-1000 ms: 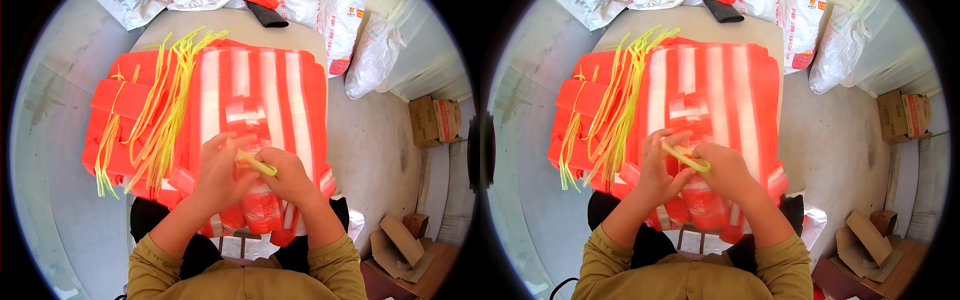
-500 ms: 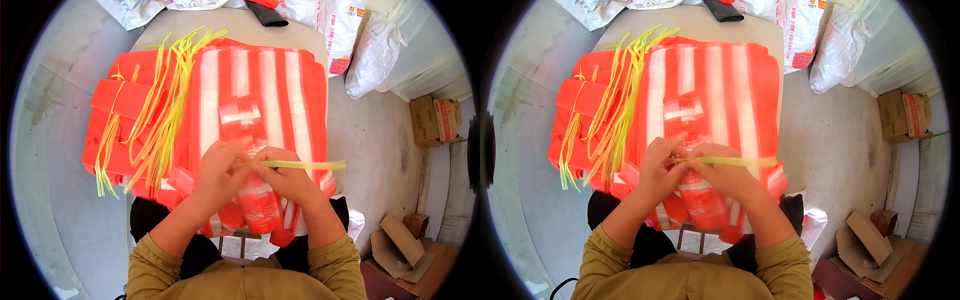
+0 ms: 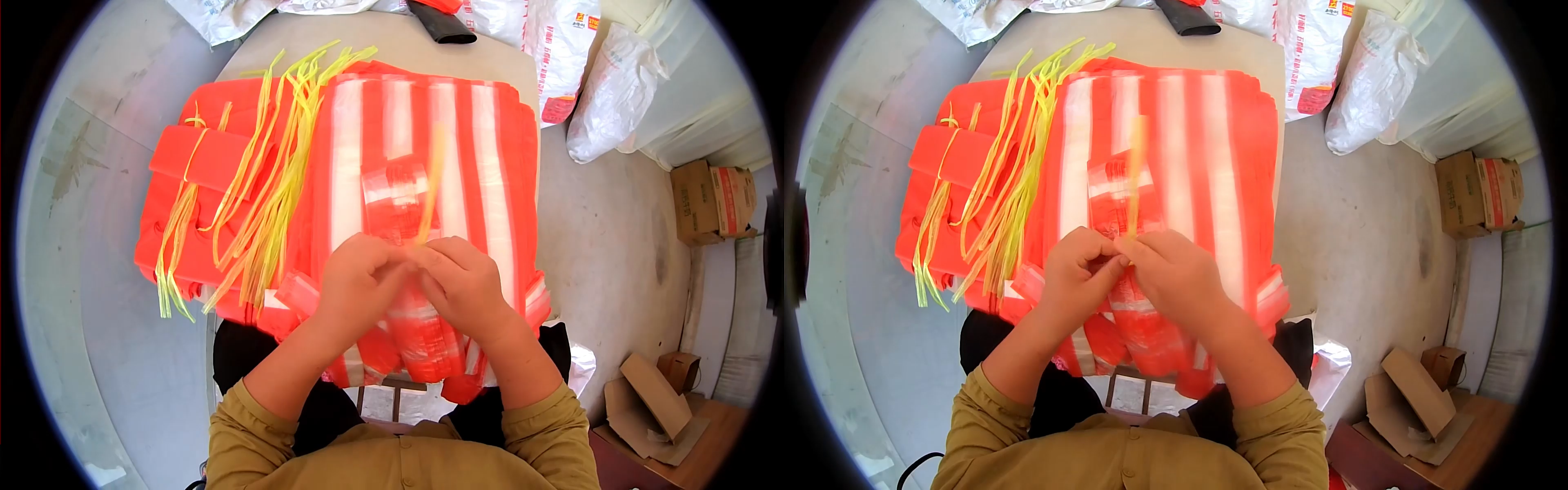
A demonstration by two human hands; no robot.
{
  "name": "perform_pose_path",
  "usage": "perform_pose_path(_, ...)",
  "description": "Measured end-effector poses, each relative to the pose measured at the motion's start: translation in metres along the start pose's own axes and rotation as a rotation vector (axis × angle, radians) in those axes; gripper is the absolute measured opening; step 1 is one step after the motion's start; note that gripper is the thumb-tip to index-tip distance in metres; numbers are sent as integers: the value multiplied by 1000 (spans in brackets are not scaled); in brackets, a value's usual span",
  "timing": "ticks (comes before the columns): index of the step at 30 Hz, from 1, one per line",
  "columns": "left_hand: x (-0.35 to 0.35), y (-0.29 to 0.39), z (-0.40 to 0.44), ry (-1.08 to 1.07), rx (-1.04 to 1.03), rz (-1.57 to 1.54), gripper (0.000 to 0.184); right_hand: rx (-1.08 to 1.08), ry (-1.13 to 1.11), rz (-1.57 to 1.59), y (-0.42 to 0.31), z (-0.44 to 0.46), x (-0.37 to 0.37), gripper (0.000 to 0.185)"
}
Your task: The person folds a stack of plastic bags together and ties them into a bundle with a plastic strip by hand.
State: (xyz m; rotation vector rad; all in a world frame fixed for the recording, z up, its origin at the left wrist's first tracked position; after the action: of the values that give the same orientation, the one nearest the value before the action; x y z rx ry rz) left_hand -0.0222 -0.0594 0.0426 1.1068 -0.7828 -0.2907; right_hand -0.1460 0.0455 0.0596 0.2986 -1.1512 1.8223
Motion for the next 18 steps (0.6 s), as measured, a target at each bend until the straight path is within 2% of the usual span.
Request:
perform_pose_path(3, -1, 9, 3, -80, -196, 164, 12, 57, -84, -138, -4, 2, 1, 33)
perform_pose_path(6, -2, 12, 2, -51, -246, 150, 15, 67, -9, -75, 1, -1, -4, 25)
perform_pose_path(9, -3, 14, 2, -41, -263, 152, 17, -42, -70, -28, 2, -2, -7, 18)
perform_pose_path(11, -2, 13, 0, -38, -261, 143, 17, -237, -87, 106, 8, -5, -11, 16)
perform_pose_path(13, -2, 11, 0, -30, -263, 129, 16, -241, -78, 138, 9, -5, -12, 16)
perform_pose_path(15, -2, 9, -1, -19, -269, 111, 15, -55, -42, 67, 5, -4, -8, 17)
perform_pose_path(18, -2, 8, -2, -39, -249, 115, 14, -48, -28, 71, 4, -2, -6, 17)
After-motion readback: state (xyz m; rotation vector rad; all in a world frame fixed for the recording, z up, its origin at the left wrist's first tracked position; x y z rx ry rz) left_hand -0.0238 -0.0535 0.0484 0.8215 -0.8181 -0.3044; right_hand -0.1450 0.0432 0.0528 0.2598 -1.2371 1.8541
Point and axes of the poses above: each hand's wrist, its own z-axis towards the middle knuckle, its own x-axis out of the back of the hand, y = z × x, the point moved 5 cm from there along z, towards the middle knuckle, and after that the axes turned 3 degrees about y, right-handed, at the moved point
